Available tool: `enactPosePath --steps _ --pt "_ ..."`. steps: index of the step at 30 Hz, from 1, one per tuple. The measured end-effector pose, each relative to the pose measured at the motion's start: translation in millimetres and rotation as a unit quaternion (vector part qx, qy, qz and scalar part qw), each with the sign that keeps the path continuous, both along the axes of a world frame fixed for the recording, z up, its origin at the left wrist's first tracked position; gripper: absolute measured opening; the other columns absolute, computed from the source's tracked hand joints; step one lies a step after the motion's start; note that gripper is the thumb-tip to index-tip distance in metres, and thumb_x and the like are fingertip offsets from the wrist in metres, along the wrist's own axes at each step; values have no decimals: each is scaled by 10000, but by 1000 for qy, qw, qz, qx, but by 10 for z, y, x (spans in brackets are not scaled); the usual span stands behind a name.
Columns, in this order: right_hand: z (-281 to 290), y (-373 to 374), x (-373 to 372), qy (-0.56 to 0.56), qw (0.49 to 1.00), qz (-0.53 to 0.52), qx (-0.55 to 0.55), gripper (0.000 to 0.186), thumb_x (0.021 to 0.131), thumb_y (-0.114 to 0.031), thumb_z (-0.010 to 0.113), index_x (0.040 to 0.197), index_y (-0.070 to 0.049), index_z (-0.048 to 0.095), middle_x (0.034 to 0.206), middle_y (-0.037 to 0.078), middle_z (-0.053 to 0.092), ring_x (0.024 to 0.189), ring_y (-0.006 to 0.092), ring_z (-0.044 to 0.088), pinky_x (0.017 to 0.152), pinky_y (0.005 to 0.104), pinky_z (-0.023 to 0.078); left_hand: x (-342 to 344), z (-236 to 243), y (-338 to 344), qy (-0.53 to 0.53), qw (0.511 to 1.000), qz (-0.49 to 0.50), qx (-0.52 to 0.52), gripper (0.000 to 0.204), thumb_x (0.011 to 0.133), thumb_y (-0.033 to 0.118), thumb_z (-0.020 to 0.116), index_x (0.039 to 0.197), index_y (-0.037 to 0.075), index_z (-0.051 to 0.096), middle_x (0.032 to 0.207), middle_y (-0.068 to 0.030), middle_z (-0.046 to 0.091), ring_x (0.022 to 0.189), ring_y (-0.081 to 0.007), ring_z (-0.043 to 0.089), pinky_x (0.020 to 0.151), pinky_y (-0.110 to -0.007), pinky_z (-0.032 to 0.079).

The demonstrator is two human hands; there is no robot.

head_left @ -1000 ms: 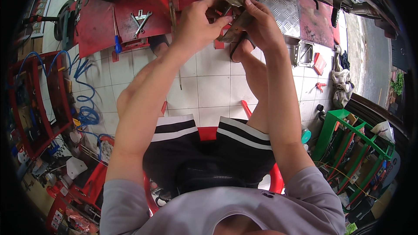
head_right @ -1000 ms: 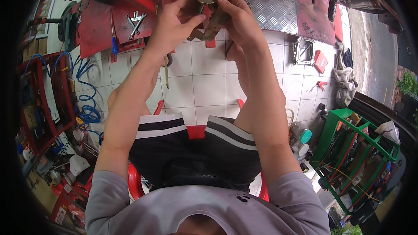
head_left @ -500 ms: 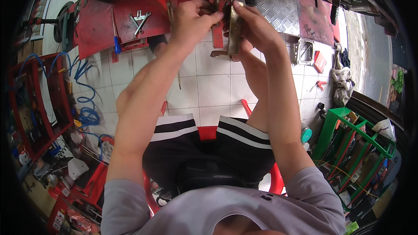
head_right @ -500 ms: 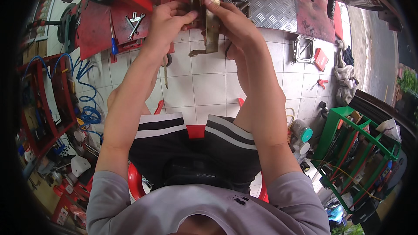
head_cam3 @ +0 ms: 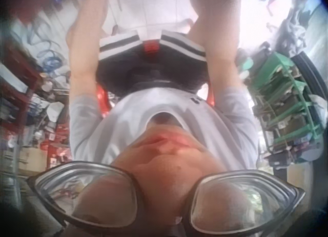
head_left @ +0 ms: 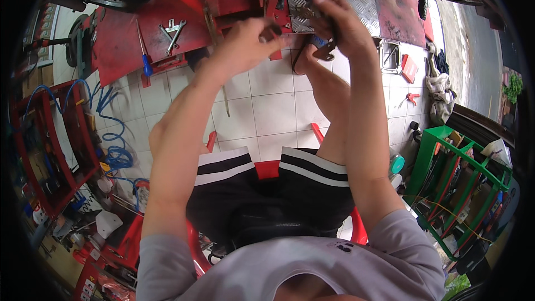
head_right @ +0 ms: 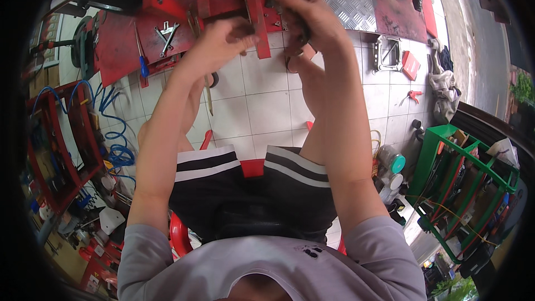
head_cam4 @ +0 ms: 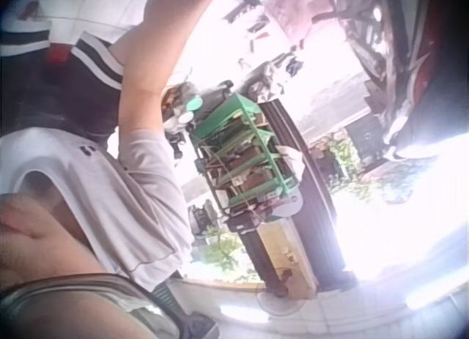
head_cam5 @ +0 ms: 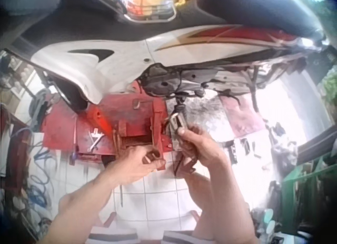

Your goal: The person sits on a stool in a workshop and works on mechanical parts, likely from a motorcycle. They use their hands to manipulate a long metal strip and a brass-colored component, assembling or adjusting them together.

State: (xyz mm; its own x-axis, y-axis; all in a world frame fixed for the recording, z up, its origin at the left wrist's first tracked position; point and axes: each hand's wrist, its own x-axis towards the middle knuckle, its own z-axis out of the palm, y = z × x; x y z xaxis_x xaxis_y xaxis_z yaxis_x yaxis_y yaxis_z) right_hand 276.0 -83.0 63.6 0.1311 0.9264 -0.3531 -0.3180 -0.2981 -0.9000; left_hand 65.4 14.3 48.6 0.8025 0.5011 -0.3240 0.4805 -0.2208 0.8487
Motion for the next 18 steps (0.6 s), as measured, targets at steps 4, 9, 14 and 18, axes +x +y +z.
enactPosePath --steps 4,9,14,18 --pt "1 -163 316 236 949 -145 150 293 926 -359 600 893 -73 550 792 8 521 604 104 403 538 262 327 -142 -100 -94 201 956 -160 143 473 867 392 660 1155 20 613 1012 -166 684 969 -361 651 848 -459 506" --pt "-247 -156 597 286 850 -435 78 154 924 -256 612 891 -106 600 684 -2 585 580 147 567 518 275 512 -142 -124 -154 299 928 -172 138 483 867 364 662 1193 12 602 1053 -204 669 1024 -371 631 879 -460 492" --pt "-758 -378 1184 499 655 -567 30 216 992 -222 415 963 -13 461 802 79 520 638 167 484 641 344 458 102 -365 -311 177 957 -195 125 419 883 253 644 1165 -52 590 933 -235 680 838 -299 672 752 -384 511" --pt "-356 -358 967 475 626 -611 92 128 924 -84 396 861 -54 503 715 75 519 605 197 506 647 401 545 174 -845 -471 119 972 -191 64 374 879 229 650 1138 -37 606 950 -197 695 842 -279 676 751 -370 516"
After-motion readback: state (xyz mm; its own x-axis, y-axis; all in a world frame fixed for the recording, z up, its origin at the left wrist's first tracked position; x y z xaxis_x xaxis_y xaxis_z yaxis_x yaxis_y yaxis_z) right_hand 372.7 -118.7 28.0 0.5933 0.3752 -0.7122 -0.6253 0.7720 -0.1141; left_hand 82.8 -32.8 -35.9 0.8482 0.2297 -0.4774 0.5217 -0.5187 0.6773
